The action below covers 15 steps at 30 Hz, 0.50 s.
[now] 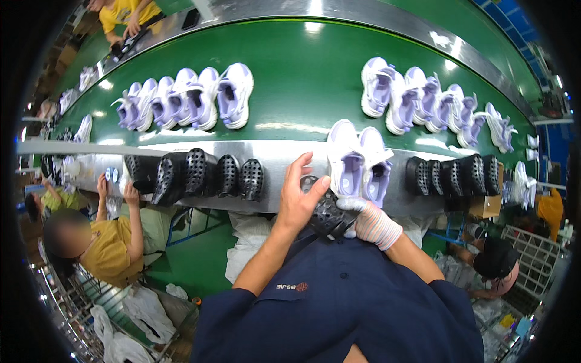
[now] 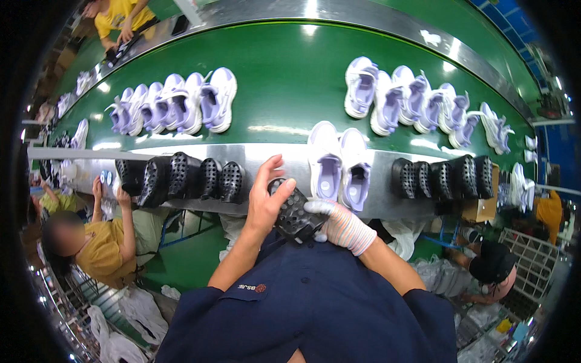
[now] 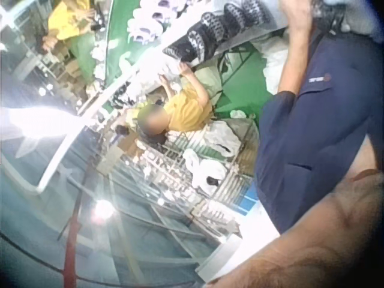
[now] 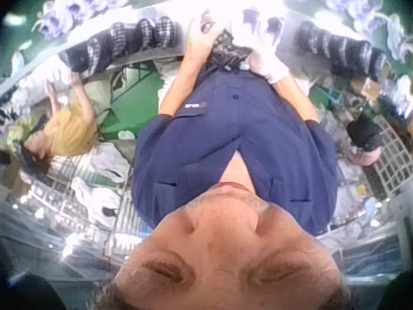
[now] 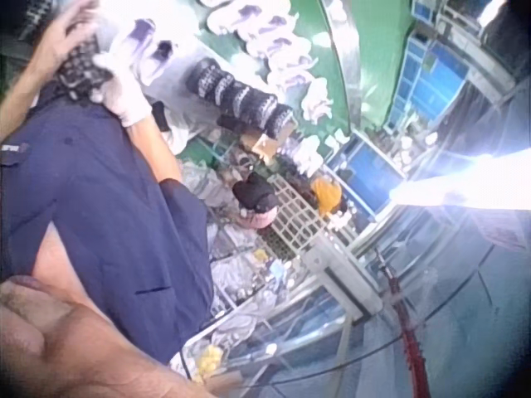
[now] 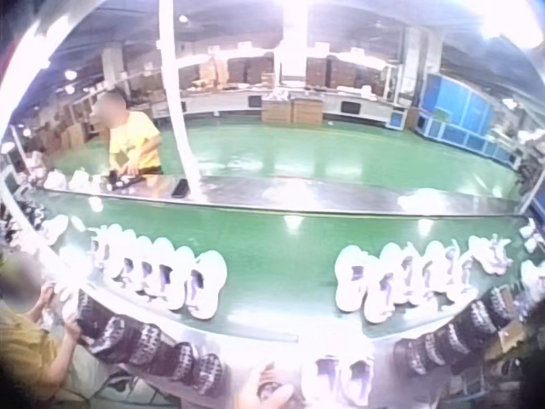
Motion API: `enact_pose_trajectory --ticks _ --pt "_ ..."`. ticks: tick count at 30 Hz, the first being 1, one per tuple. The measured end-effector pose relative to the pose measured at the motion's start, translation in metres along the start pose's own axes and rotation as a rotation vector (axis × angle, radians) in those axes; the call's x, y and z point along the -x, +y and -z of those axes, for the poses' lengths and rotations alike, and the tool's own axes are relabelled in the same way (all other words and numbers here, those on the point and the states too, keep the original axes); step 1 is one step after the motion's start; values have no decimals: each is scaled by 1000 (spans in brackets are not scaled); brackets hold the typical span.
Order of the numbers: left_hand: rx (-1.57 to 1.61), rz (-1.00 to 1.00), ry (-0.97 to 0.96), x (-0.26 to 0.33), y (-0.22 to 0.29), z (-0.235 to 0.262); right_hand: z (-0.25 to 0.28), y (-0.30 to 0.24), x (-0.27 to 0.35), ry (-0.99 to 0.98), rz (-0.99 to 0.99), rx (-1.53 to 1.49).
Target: The person performs quality control and assembly tasks on sneakers by checking soles, inserting insoles, and adjusting the upper material on a conveyor line. They handle black and white sneakers, checking each component before placing them back on the belt.
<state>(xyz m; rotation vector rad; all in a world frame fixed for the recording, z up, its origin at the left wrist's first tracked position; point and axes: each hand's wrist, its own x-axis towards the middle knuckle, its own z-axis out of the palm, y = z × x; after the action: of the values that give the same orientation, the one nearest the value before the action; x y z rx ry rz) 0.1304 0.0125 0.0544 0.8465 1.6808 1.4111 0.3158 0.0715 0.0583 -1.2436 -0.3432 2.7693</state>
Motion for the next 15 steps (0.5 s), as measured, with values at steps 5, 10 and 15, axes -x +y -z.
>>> enact_pose_trajectory --ticks 5,10,15 --pt "287 495 -275 -15 -46 -30 37 15 12 332 635 980" --pt "154 270 -125 -13 -67 -76 13 -4 56 552 440 1746" --pt "84 380 -200 -14 -57 -99 48 -2 56 586 292 1654"
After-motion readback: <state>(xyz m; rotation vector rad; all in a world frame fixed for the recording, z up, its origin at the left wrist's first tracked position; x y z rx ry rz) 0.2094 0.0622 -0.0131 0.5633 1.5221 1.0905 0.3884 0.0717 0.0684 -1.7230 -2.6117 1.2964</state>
